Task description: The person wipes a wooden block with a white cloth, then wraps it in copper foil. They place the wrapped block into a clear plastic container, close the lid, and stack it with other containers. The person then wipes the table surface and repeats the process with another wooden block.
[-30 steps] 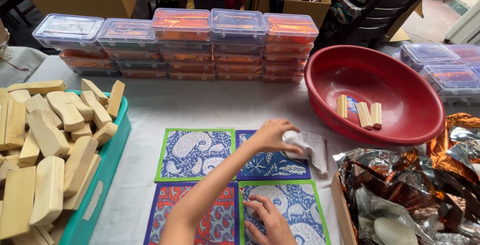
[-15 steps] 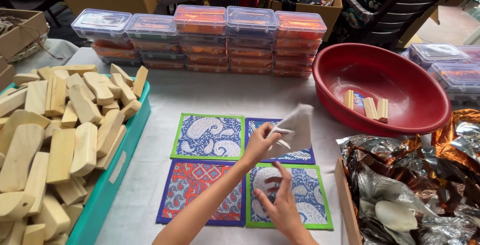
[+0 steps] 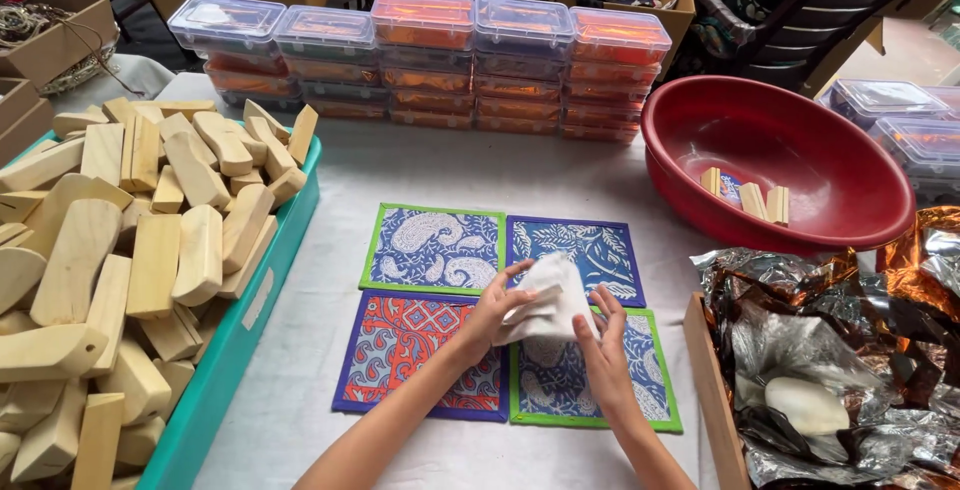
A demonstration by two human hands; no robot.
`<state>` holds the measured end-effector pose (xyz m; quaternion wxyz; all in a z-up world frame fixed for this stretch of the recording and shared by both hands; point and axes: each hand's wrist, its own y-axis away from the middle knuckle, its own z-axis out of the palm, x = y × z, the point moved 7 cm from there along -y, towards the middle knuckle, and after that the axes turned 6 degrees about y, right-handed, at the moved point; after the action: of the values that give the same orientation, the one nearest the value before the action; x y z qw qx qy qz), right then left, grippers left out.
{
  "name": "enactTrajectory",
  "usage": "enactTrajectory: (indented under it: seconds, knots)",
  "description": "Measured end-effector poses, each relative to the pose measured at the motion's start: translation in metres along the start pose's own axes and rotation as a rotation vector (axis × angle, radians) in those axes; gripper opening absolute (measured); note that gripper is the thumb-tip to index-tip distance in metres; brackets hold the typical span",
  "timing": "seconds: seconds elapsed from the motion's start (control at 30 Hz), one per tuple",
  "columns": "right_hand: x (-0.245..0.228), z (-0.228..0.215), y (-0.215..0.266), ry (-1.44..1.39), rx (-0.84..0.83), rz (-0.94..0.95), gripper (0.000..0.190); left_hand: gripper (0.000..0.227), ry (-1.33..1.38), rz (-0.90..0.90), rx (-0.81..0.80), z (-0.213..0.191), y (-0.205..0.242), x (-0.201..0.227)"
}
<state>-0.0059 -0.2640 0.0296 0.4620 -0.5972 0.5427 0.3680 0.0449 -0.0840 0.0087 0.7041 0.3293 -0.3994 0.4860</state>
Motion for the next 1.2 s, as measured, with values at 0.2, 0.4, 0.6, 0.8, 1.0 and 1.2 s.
enactTrajectory:
  seconds: [0.2, 0.4, 0.6, 0.8, 1.0, 1.2]
  knots:
    - [0.015, 0.000, -0.003, -0.505, -0.040, 0.330, 0.077, 0.068, 0.100, -0.132, -0.275, 0.018, 0.014, 0.008]
    - [-0.010, -0.007, -0.001, -0.527, 0.006, 0.278, 0.093, 0.067, -0.124, -0.070, -0.095, 0.006, 0.009, 0.003]
    - [-0.031, -0.029, -0.003, -0.268, 0.165, 0.047, 0.090, 0.056, -0.251, 0.108, -0.052, -0.012, -0.009, -0.022]
    - [-0.026, -0.039, -0.003, -0.167, 0.215, 0.019, 0.083, 0.061, -0.227, -0.025, 0.045, -0.027, -0.012, -0.029]
    - [-0.020, -0.038, -0.004, -0.112, 0.236, 0.090, 0.075, 0.083, -0.740, 0.356, -0.144, 0.006, 0.011, 0.003]
    - [-0.019, -0.036, -0.002, -0.104, 0.227, 0.104, 0.074, 0.042, -0.513, 0.188, -0.029, -0.017, -0.008, -0.022]
